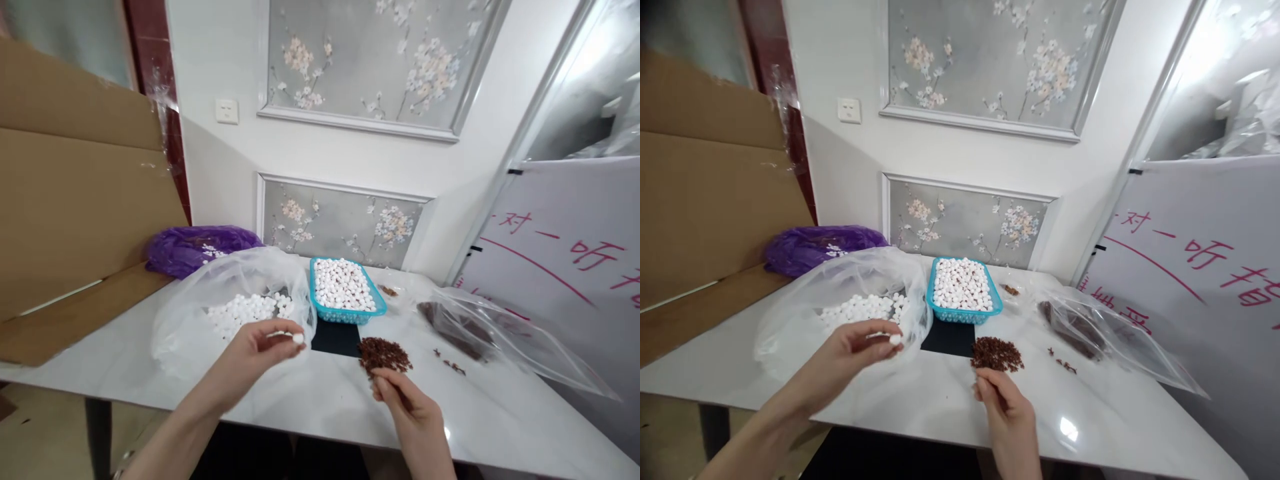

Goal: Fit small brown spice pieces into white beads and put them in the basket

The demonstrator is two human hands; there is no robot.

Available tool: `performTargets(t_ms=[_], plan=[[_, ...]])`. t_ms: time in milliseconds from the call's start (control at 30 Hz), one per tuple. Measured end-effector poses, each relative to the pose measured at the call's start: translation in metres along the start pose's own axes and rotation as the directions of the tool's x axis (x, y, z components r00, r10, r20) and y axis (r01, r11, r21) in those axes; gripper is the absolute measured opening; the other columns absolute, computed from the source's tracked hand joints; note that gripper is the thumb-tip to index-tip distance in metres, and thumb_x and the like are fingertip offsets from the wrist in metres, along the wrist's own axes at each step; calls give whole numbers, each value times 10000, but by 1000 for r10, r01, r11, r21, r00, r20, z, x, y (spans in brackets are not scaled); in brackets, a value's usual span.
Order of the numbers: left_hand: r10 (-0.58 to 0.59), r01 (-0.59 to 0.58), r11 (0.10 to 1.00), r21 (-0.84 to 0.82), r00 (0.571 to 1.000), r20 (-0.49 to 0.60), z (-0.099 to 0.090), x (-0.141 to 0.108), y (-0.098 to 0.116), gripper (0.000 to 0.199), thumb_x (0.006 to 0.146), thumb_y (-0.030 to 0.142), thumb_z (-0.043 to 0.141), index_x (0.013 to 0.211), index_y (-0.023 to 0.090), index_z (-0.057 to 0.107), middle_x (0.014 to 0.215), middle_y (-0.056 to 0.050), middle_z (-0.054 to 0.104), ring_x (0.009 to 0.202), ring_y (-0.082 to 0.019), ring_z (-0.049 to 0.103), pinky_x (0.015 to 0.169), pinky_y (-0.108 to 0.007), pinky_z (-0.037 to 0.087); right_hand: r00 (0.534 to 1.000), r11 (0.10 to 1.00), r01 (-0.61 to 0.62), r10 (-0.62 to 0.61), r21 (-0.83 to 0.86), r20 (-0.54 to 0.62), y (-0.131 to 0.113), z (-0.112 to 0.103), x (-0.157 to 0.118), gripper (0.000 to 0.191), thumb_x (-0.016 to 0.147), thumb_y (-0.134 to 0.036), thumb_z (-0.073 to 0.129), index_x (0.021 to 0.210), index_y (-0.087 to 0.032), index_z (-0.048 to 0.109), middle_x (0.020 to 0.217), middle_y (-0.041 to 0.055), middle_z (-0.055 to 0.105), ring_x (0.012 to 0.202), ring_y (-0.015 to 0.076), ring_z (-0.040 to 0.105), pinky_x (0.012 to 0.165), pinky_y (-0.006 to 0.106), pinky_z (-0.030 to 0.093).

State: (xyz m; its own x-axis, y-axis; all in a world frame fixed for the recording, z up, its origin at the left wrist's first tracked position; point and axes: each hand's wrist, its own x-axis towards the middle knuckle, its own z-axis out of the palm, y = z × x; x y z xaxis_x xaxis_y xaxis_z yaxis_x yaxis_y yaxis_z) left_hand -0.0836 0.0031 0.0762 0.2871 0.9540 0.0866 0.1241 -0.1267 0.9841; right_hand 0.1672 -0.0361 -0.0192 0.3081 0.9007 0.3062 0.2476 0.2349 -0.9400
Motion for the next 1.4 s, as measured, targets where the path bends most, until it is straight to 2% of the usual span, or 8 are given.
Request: performTargets(t_ms=[67,133,300,433,633,767,1033,1400], plan=[[-57,65,949,-309,998,36,19,-16,-5,252,683,246,732,925,193,684,867,-38,667,862,-165,608,786,-238,452,992,996,42,-51,75,115,-23,8,-6,222,826,-383,573,854,-179,655,701,35,632,655,167,590,650,261,491],[-105,126,860,-494,992,70,35,-23,-11,228,660,217,759,880,187,707,847,-23,653,791,-112,592,760,-191,453,980,992,44,-67,122,190,-44,14,-10,173,856,-330,548,927,-190,621,692,14,607,662,145,578,658,242,477],[-195,266,648,-714,964,182,58,-13,-29,192,709,200,728,899,197,697,795,-1,633,677,-62,573,712,-173,475,957,979,-22,-39,204,288,-66,24,-12,86,878,-268,527,867,-194,568,687,-3,591,654,120,558,641,221,456],[-153,279,611,-741,960,235,69,2,-42,48,771,193,666,805,159,667,764,1,601,664,-61,562,692,-169,479,964,986,-11,-34,166,265,-61,28,-9,110,879,-244,521,796,-188,566,679,-10,565,646,111,528,619,206,434],[-234,332,571,-751,943,239,83,11,-59,83,773,183,666,846,145,665,760,-7,607,679,-51,556,714,-151,471,973,996,86,-93,39,212,-47,33,-3,154,913,-220,448,773,-201,510,736,-12,515,697,117,509,655,222,421],[-233,309,595,-742,950,209,88,14,-66,103,764,201,677,851,147,669,745,-10,613,670,-59,544,708,-165,468,973,983,176,-165,-56,160,-38,35,-2,151,912,-186,426,771,-205,478,800,4,490,757,136,490,704,257,417],[-245,280,636,-719,957,156,89,11,-65,135,714,221,724,825,153,689,747,-7,634,668,-67,547,704,-174,462,965,958,249,-233,-143,121,-35,35,-5,151,915,-162,402,791,-209,475,825,22,484,787,156,494,713,286,422],[-227,269,658,-704,961,155,89,12,-62,124,696,206,740,794,138,704,692,1,624,643,-60,535,694,-172,467,939,925,342,-333,-164,80,-33,39,-6,173,904,-114,392,792,-206,486,820,20,483,768,147,514,703,277,438]])
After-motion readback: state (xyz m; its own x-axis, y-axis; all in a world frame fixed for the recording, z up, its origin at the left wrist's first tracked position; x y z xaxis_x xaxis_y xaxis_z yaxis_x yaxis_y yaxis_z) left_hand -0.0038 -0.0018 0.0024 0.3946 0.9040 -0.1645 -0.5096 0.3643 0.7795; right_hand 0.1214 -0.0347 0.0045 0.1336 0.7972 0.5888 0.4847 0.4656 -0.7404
